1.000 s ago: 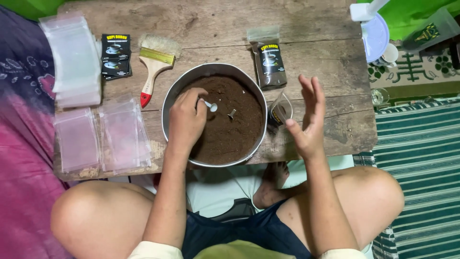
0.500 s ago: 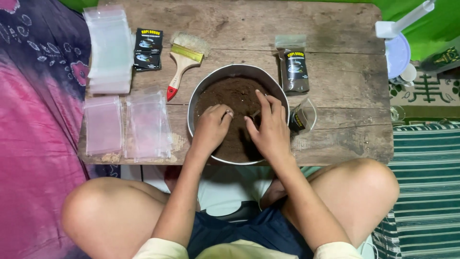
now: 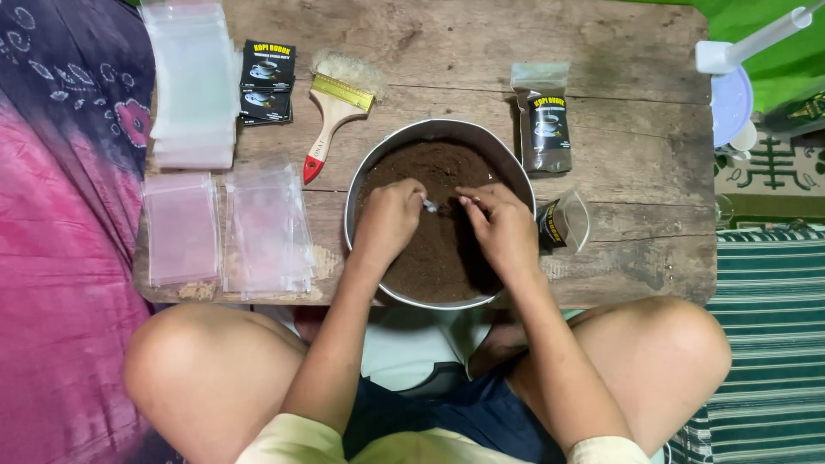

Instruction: The person transfers coffee grounds from a bowl into a bag using a spoon, shaking the bag to settle the grounds. The person uses both hands to scoop and pour, occasionally tapping the spoon to dislodge grounds.

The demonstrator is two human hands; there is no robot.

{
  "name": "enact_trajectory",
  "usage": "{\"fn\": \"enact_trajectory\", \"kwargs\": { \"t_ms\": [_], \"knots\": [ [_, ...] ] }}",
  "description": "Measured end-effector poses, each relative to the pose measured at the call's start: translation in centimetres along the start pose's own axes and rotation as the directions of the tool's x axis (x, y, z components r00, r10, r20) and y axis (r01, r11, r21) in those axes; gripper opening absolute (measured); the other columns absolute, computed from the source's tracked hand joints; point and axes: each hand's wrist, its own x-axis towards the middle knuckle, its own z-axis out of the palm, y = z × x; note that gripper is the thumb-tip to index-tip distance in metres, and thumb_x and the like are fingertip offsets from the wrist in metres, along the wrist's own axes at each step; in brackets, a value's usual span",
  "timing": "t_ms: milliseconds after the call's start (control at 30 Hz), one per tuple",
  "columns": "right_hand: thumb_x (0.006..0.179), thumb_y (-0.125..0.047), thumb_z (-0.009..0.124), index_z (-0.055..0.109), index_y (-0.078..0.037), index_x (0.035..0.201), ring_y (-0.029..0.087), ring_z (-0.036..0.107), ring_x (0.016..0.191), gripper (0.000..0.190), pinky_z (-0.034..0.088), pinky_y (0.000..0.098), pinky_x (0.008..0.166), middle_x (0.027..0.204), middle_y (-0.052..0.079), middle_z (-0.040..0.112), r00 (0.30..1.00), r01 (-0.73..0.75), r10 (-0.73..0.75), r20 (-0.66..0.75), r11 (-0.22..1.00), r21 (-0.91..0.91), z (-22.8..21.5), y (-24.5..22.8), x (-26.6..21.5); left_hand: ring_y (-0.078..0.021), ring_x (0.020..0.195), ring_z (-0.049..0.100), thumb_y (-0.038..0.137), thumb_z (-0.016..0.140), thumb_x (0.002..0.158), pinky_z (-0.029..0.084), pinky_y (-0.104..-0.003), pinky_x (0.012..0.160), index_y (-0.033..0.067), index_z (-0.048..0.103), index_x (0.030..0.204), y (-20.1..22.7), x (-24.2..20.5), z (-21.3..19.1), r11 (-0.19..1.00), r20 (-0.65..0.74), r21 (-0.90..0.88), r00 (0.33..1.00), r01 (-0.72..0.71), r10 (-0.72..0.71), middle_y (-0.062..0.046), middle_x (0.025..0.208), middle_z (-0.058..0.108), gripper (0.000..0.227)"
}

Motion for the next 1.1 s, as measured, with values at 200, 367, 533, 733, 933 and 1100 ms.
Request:
{"fn": "enact_trajectory", "kwargs": {
  "t_ms": [200, 367, 533, 733, 933, 1100],
  "knots": [
    [0.097, -0.016, 0.072, 0.079, -0.024, 0.121, 0.031, 0.073, 0.101, 0.025, 0.059, 0.0428, 0.084, 0.106, 0.005, 0.075, 0.971, 0.188, -0.171, -0.167, 0.978, 0.093, 0.3, 0.3, 3.0, -0.0416, 0.089, 0.070, 0.010, 0.059, 0.098, 0.056, -0.050, 0.080, 0.0058, 0.073, 0.102, -0.1, 1.0, -2.0, 0.969, -0.212, 0.178, 0.955, -0.172, 0.208, -0.021, 0.084, 0.070, 0.016],
    [0.097, -0.009, 0.068, 0.079, -0.015, 0.118, 0.036, 0.073, 0.100, 0.024, 0.059, 0.0453, 0.086, 0.104, 0.010, 0.076, 0.984, 0.164, -0.155, -0.085, 0.979, 0.124, 1.2, -0.3, 3.0, -0.0359, 0.091, 0.067, 0.014, 0.067, 0.094, 0.055, -0.046, 0.080, 0.0088, 0.078, 0.100, -0.2, 1.1, -0.4, 0.938, -0.088, 0.249, 0.959, -0.241, 0.270, -0.014, 0.088, 0.071, 0.015],
    [0.097, -0.013, 0.069, 0.081, -0.019, 0.112, 0.030, 0.074, 0.099, 0.020, 0.060, 0.0412, 0.086, 0.101, 0.004, 0.078, 0.988, 0.152, -0.153, 0.001, 0.977, 0.148, 1.5, 0.2, 1.5, -0.0370, 0.090, 0.066, 0.015, 0.070, 0.091, 0.056, -0.048, 0.080, 0.0104, 0.080, 0.099, 0.1, 0.0, 0.2, 0.968, 0.008, 0.067, 0.970, -0.242, 0.242, -0.014, 0.088, 0.072, 0.013],
    [0.096, -0.014, 0.068, 0.081, -0.017, 0.110, 0.035, 0.074, 0.097, 0.019, 0.060, 0.0452, 0.085, 0.101, 0.007, 0.078, 0.989, 0.123, -0.135, 0.055, 0.977, 0.176, -0.5, -1.1, -1.4, -0.0317, 0.086, 0.066, 0.024, 0.066, 0.098, 0.056, -0.043, 0.078, 0.0140, 0.078, 0.097, 0.6, -2.3, -1.3, 0.968, -0.019, 0.031, 0.969, -0.247, 0.248, -0.010, 0.082, 0.067, 0.016],
    [0.097, -0.019, 0.067, 0.079, -0.019, 0.110, 0.034, 0.072, 0.099, 0.017, 0.060, 0.0483, 0.087, 0.104, 0.007, 0.072, 0.989, 0.135, -0.139, 0.057, 0.989, 0.065, 0.4, -0.6, -2.8, -0.0349, 0.076, 0.067, 0.023, 0.061, 0.099, 0.054, -0.046, 0.072, 0.0065, 0.075, 0.085, 2.0, -4.3, -1.6, 0.957, 0.126, 0.181, 0.970, -0.227, 0.206, -0.014, 0.073, 0.065, 0.025],
    [0.097, -0.015, 0.065, 0.077, -0.020, 0.113, 0.030, 0.072, 0.096, 0.021, 0.060, 0.0438, 0.082, 0.101, 0.004, 0.069, 0.966, 0.257, -0.257, -0.015, 0.966, -0.017, -0.3, -2.3, -2.9, -0.0343, 0.076, 0.066, 0.023, 0.063, 0.097, 0.054, -0.045, 0.073, 0.0092, 0.075, 0.086, 1.8, -4.5, 0.3, 0.919, 0.063, 0.206, 0.942, -0.336, 0.330, -0.013, 0.074, 0.064, 0.021]
  ]
}}
